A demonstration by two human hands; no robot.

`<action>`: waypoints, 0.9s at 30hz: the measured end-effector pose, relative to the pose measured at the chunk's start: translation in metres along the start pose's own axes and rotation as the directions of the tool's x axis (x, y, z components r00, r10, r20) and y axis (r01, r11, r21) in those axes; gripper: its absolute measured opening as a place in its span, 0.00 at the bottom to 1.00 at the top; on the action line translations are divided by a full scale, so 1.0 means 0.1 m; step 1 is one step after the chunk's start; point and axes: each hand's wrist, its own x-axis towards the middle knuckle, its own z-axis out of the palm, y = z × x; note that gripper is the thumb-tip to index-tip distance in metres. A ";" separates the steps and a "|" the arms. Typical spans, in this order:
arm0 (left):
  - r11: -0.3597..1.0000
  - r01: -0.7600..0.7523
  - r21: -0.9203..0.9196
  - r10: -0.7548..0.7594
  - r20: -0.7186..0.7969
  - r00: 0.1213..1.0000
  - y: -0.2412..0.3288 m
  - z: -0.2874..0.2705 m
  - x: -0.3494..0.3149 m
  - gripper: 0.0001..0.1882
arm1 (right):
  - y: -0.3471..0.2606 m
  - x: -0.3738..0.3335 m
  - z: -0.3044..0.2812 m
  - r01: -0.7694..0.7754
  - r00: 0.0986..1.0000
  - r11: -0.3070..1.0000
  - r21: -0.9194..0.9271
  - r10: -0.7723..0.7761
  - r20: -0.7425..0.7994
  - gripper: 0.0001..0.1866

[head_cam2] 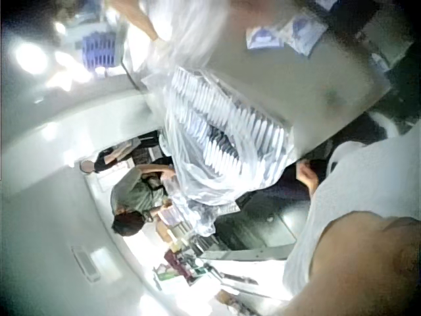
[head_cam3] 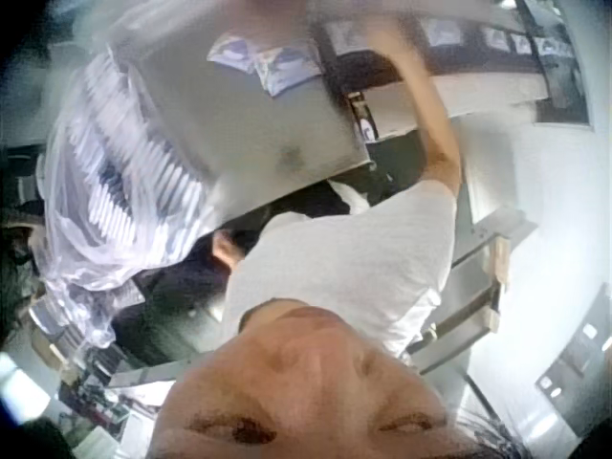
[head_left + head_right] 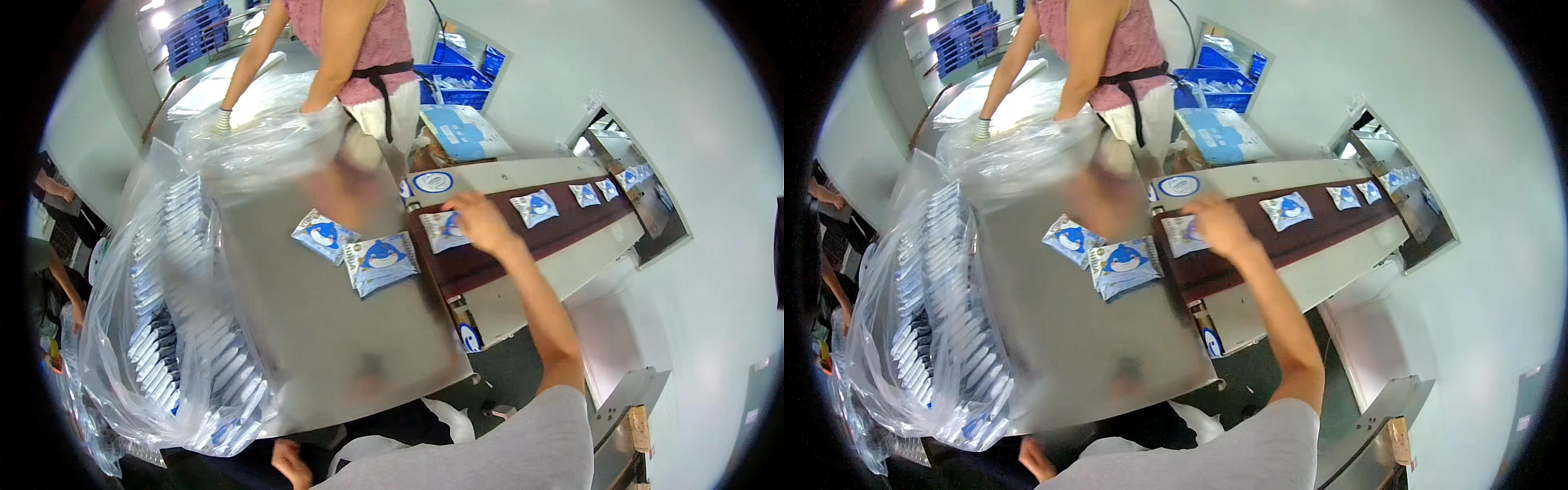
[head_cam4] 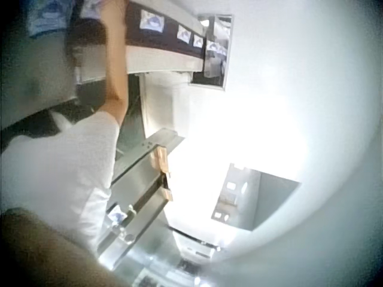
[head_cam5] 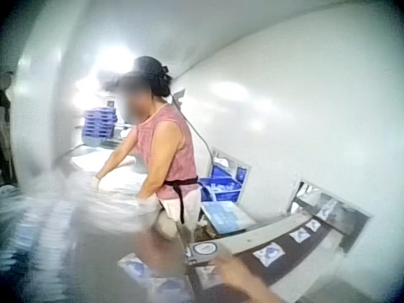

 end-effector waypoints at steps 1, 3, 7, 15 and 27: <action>0.964 -0.142 0.223 0.103 0.180 0.978 0.82 0.35 0.14 0.14 | 0.39 0.02 -0.04 -0.111 0.990 0.986 -0.128 0.121 0.071 0.16; 0.799 -0.568 0.199 0.456 0.416 0.787 1.04 0.76 0.43 0.08 | 1.00 -0.13 -0.22 -0.322 0.902 0.867 -0.381 0.403 0.154 0.18; 0.859 -0.497 0.123 0.412 0.409 0.814 0.98 1.17 0.67 0.08 | 1.77 -0.16 -0.31 -0.407 0.715 0.805 -0.432 0.575 0.397 0.21; 0.824 -0.496 0.275 0.325 0.486 0.811 0.74 1.18 0.82 0.03 | 1.21 0.47 -0.17 0.187 0.774 0.930 -0.316 0.059 0.631 0.27; 0.739 -0.642 0.204 0.484 0.502 0.717 0.85 1.27 0.87 0.02 | -0.53 1.17 0.97 0.124 0.319 0.973 0.193 -0.224 0.921 0.58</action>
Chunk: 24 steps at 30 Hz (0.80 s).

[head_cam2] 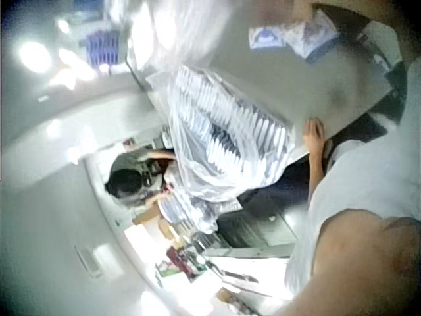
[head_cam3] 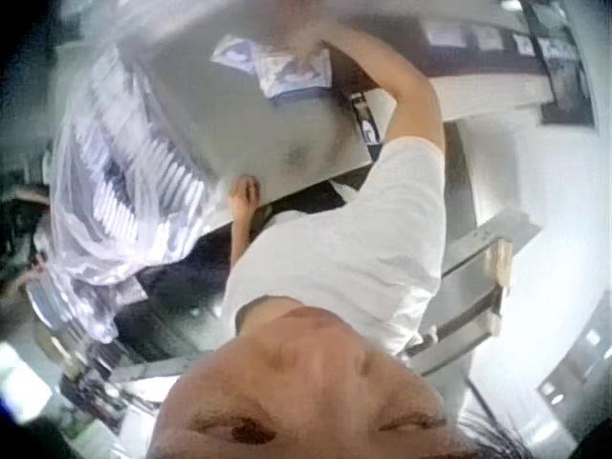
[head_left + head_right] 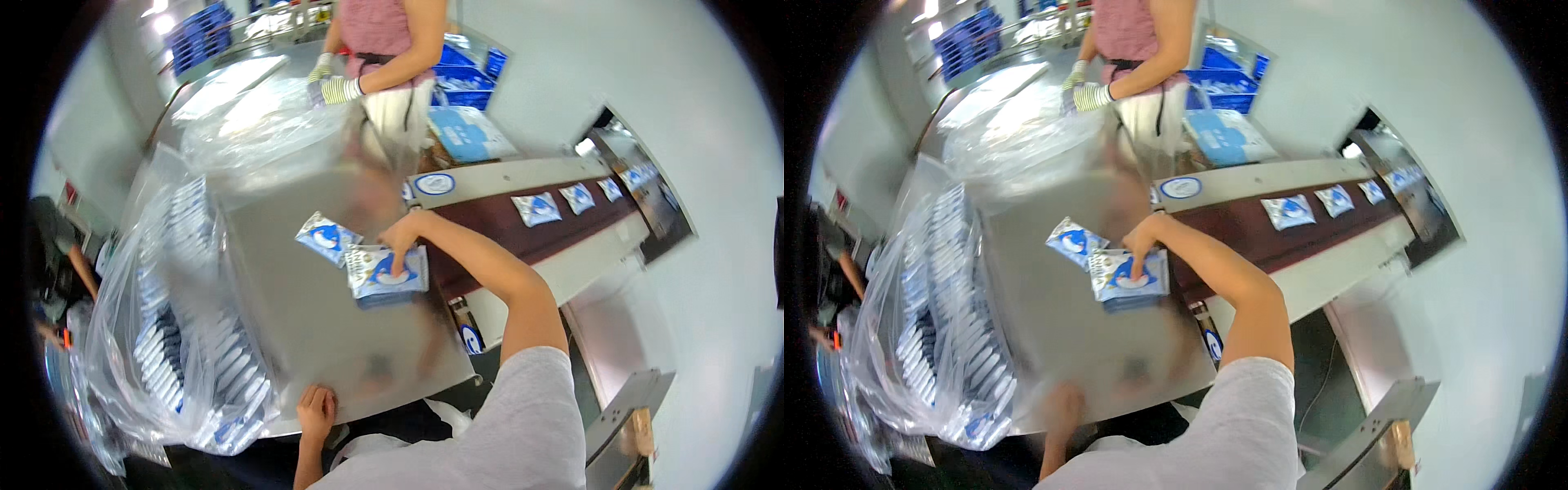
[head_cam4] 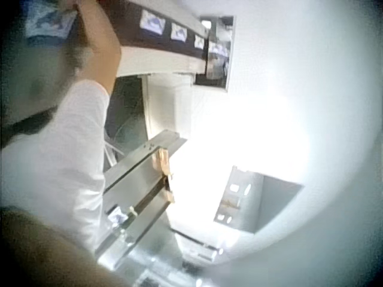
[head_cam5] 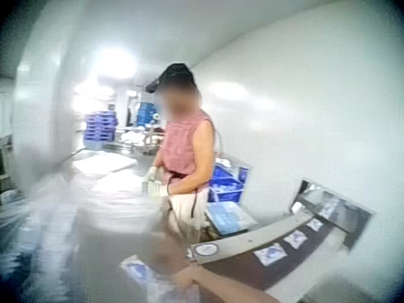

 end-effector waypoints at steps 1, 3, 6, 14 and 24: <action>0.998 0.062 0.013 -0.062 -0.019 0.998 0.09 -0.04 0.03 0.02 | 0.01 0.06 0.08 -0.006 0.994 0.997 0.075 -0.003 0.112 0.60; 0.991 0.115 0.069 -0.110 -0.067 0.992 0.28 -0.20 0.11 0.04 | -0.33 -0.11 0.42 -0.064 0.961 0.995 -0.073 0.041 -0.273 0.63; 0.953 0.247 -0.174 -0.255 -0.028 0.966 0.68 -0.45 0.18 0.03 | -1.05 -0.54 1.03 -0.150 0.770 0.932 -0.331 -0.100 -0.630 0.55; 0.993 -0.047 0.106 0.074 -0.269 0.960 1.07 -2.96 0.59 0.09 | -1.34 -0.44 1.08 -0.008 0.706 0.999 0.050 0.041 -0.707 0.47; 0.039 0.124 0.991 -0.426 -0.096 0.899 -0.52 -3.97 1.83 0.43 | -2.68 -0.32 -0.56 0.898 0.436 0.153 0.412 -0.192 -0.879 0.36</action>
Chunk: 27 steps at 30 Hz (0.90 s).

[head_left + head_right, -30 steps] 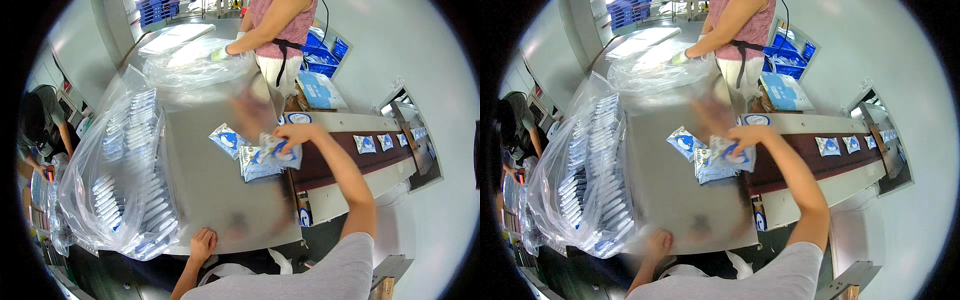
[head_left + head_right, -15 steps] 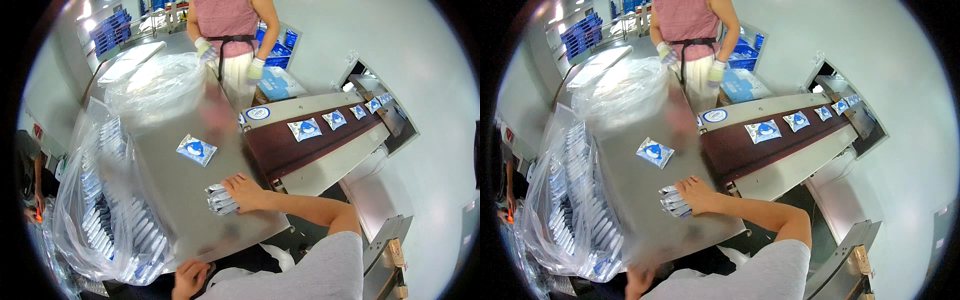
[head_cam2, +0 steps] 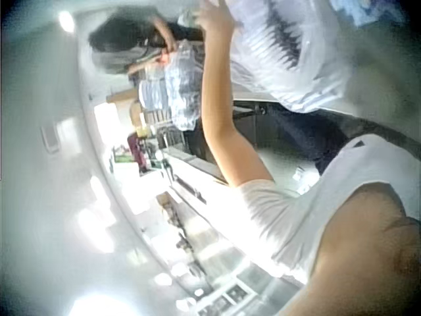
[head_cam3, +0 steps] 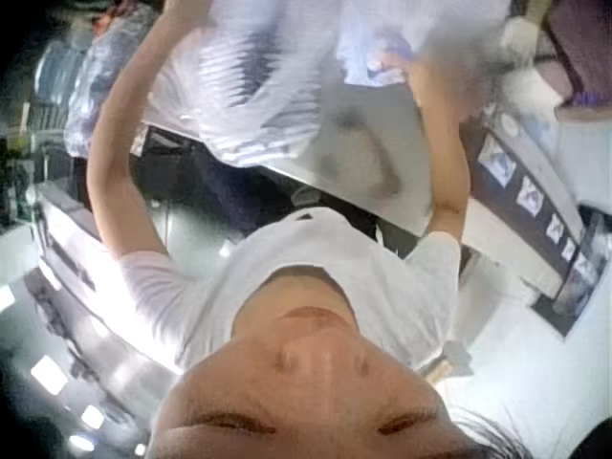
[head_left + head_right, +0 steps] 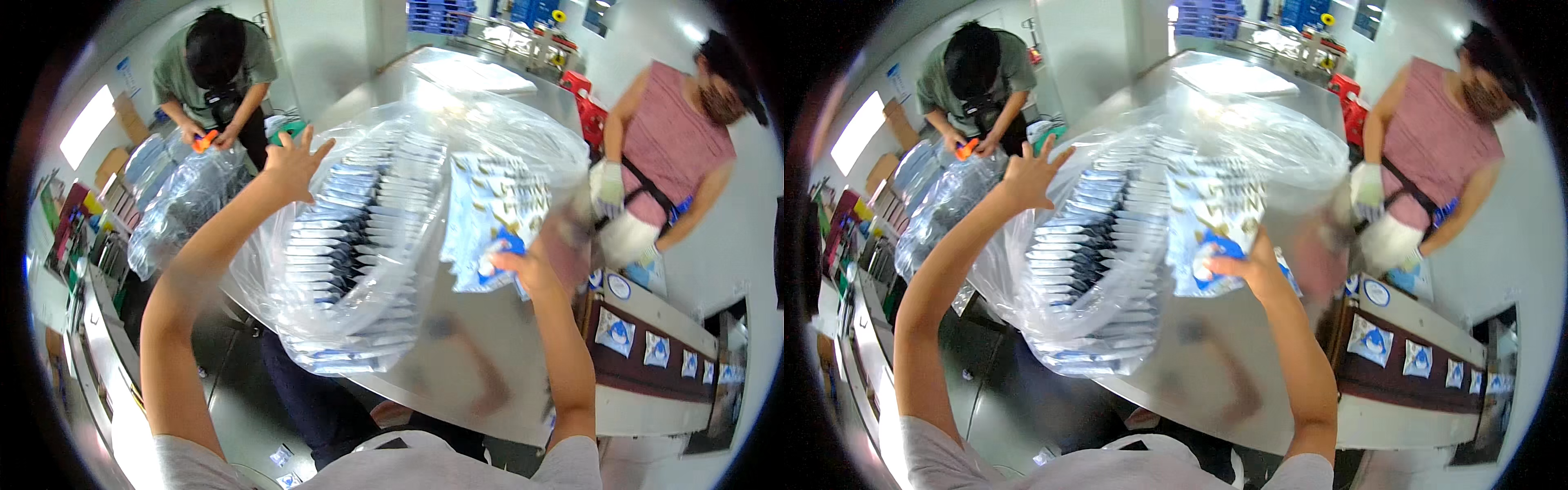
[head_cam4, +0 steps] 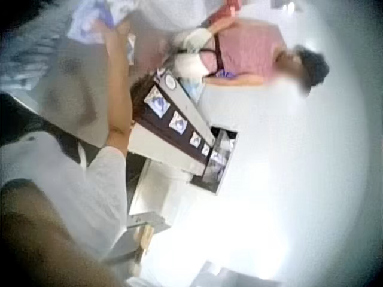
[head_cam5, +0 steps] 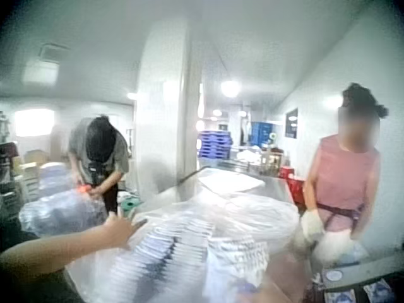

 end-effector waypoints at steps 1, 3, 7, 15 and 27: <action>1.000 0.026 0.010 -0.026 0.017 1.000 -0.12 0.26 0.08 0.43 | -0.04 0.22 0.22 -0.013 1.000 0.999 0.038 0.011 0.028 0.35; 0.982 0.121 -0.143 -0.088 0.218 0.972 -0.34 0.76 0.25 0.22 | 0.00 0.77 0.58 0.198 0.966 0.967 -0.161 -0.164 0.199 0.43; 0.912 0.153 -0.380 -0.254 -0.232 0.939 -0.45 0.48 0.21 0.05 | 0.39 1.64 0.95 0.362 0.920 0.069 -0.929 -0.189 0.345 0.49; 0.705 -0.016 -0.709 -0.269 -0.288 0.919 -0.50 0.62 0.24 0.05 | 1.80 2.43 1.88 0.349 0.922 0.081 -0.933 0.151 0.358 0.54; -0.037 -0.749 -0.662 0.227 -0.735 0.638 1.37 -0.90 -1.76 0.11 | 0.91 0.74 1.14 0.412 0.841 0.510 -0.755 -0.531 0.100 0.20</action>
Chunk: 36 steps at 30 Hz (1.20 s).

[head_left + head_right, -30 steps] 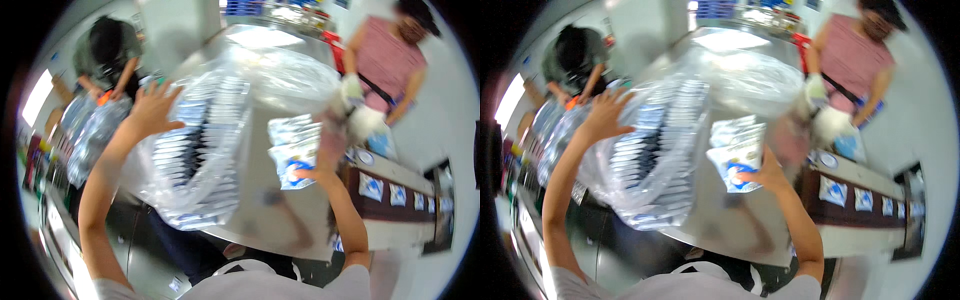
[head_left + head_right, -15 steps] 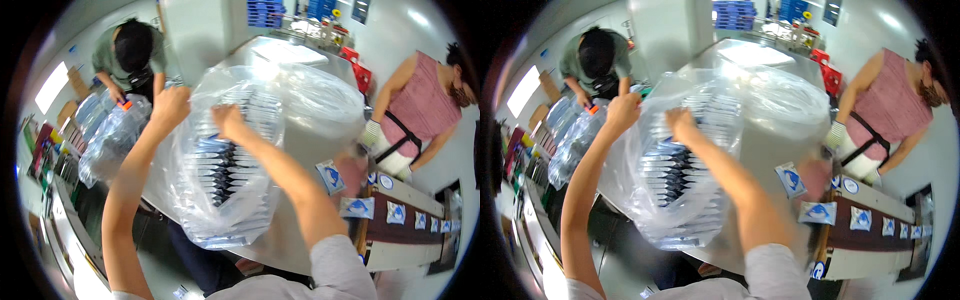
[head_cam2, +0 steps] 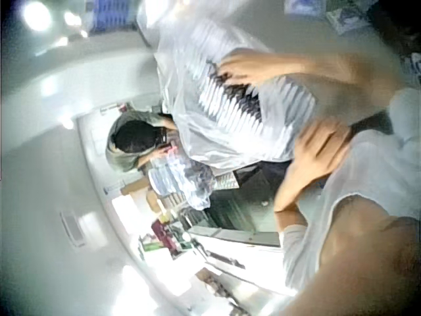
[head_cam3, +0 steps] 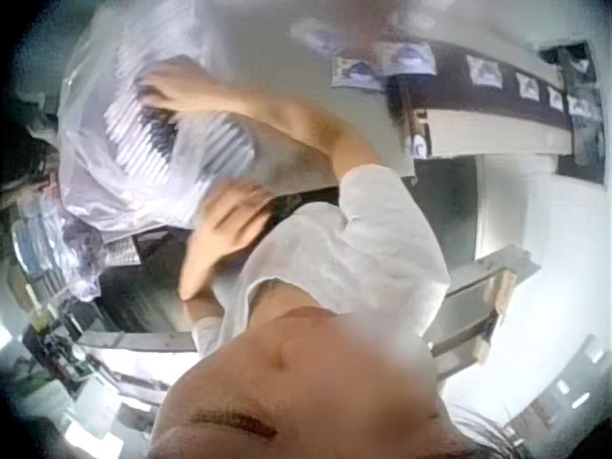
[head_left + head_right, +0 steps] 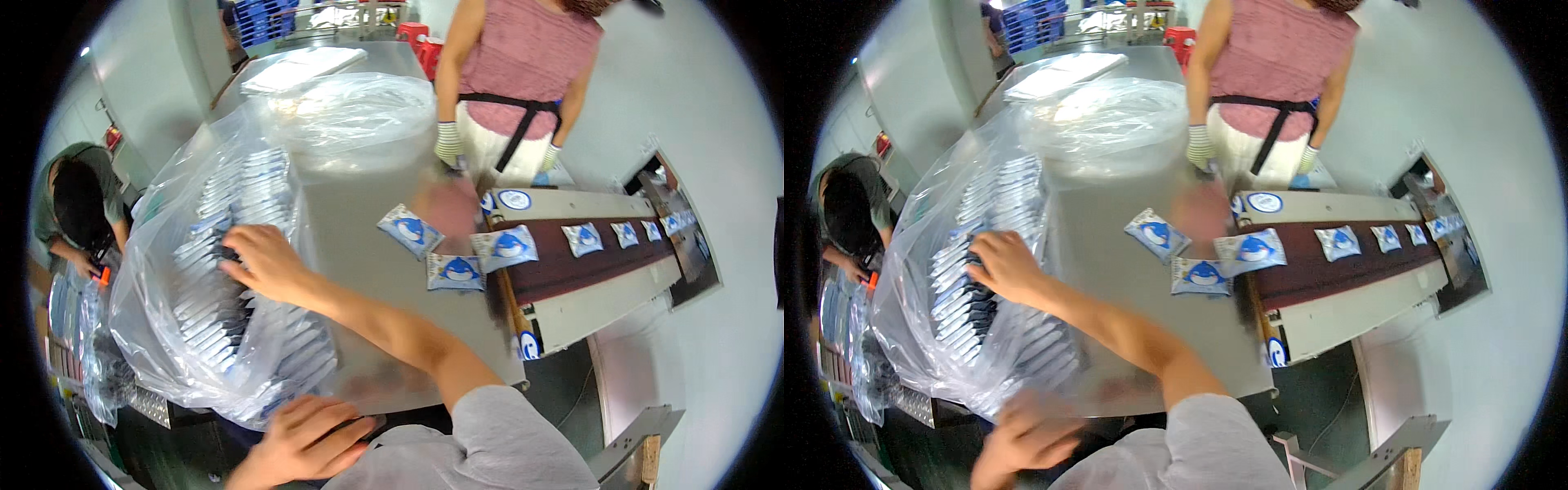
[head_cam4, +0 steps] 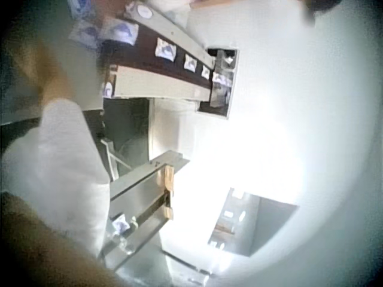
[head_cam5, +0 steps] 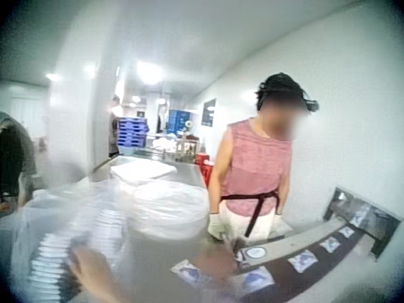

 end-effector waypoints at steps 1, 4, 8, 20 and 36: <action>0.996 0.031 -0.082 -0.029 0.026 0.999 -0.07 0.35 -0.06 0.10 | 0.00 -0.24 -0.24 -0.010 0.987 0.997 0.072 0.021 -0.158 0.12; 0.985 0.155 -0.081 -0.134 0.221 0.966 -0.40 1.29 -0.21 0.13 | 0.10 -1.21 -0.88 -0.240 0.954 0.967 0.090 0.252 -0.162 0.07; 0.949 0.315 0.020 -0.314 0.166 0.935 -0.69 2.07 -0.42 0.24 | 0.08 -2.19 -1.51 -0.373 0.927 0.921 -0.116 0.375 -0.005 0.13; 0.870 0.415 0.264 -0.458 0.123 0.881 -0.76 2.40 -0.53 0.32 | 0.77 -2.71 -3.73 -0.421 0.837 0.661 -0.622 0.546 0.013 0.05; 0.831 0.505 -0.234 -0.503 0.072 0.861 -0.70 2.61 -0.27 0.20 | 1.83 -2.23 -4.73 -0.277 0.509 0.708 -0.650 0.681 0.526 0.31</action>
